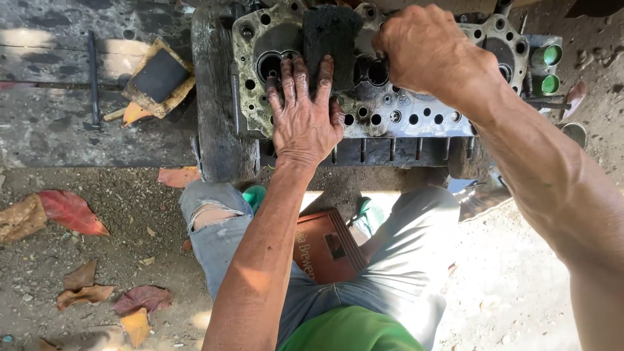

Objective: Cleaning carbon deposits from an engine cylinder head using a scouring pad and a small tool

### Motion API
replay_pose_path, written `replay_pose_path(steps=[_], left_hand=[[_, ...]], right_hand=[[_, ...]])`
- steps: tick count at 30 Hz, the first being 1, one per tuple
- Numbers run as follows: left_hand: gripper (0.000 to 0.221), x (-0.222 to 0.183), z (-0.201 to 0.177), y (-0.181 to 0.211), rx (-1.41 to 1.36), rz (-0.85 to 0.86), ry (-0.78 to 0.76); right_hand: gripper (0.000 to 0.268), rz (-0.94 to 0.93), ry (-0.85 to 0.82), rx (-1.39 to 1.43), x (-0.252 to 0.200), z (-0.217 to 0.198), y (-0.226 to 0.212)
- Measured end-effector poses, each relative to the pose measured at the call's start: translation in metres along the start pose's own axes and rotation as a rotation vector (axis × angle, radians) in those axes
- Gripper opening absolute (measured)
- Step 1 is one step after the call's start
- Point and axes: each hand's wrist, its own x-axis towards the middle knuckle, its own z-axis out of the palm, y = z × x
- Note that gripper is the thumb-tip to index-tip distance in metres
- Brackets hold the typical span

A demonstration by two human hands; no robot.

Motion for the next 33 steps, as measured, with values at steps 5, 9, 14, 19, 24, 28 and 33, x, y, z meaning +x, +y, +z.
replay_pose_path(steps=[5,9,14,19,24,28,33], left_hand=[[0.081,-0.001,0.001,-0.002,0.026,0.006,0.007],[0.082,-0.002,0.001,-0.002,0.004,0.002,-0.015],[0.079,-0.001,0.001,-0.003,0.035,0.022,0.026],[0.084,-0.003,0.001,-0.002,0.042,0.016,0.008],[0.081,-0.002,0.004,-0.003,0.039,0.018,-0.008],[0.081,0.002,0.002,-0.002,0.035,0.023,0.009],[0.078,0.000,-0.002,-0.002,0.013,0.022,0.038]], right_hand=[[0.036,0.074,-0.023,0.201,-0.002,-0.013,-0.009],[0.038,0.074,0.024,0.168,-0.005,-0.008,-0.008],[0.027,0.040,-0.115,0.156,-0.004,-0.010,0.002],[0.038,0.113,-0.094,0.286,-0.001,-0.004,0.001],[0.035,0.039,-0.055,0.258,-0.002,0.002,0.013],[0.022,0.004,-0.039,0.062,-0.002,0.020,0.014],[0.025,0.116,-0.047,0.218,-0.010,-0.009,0.008]])
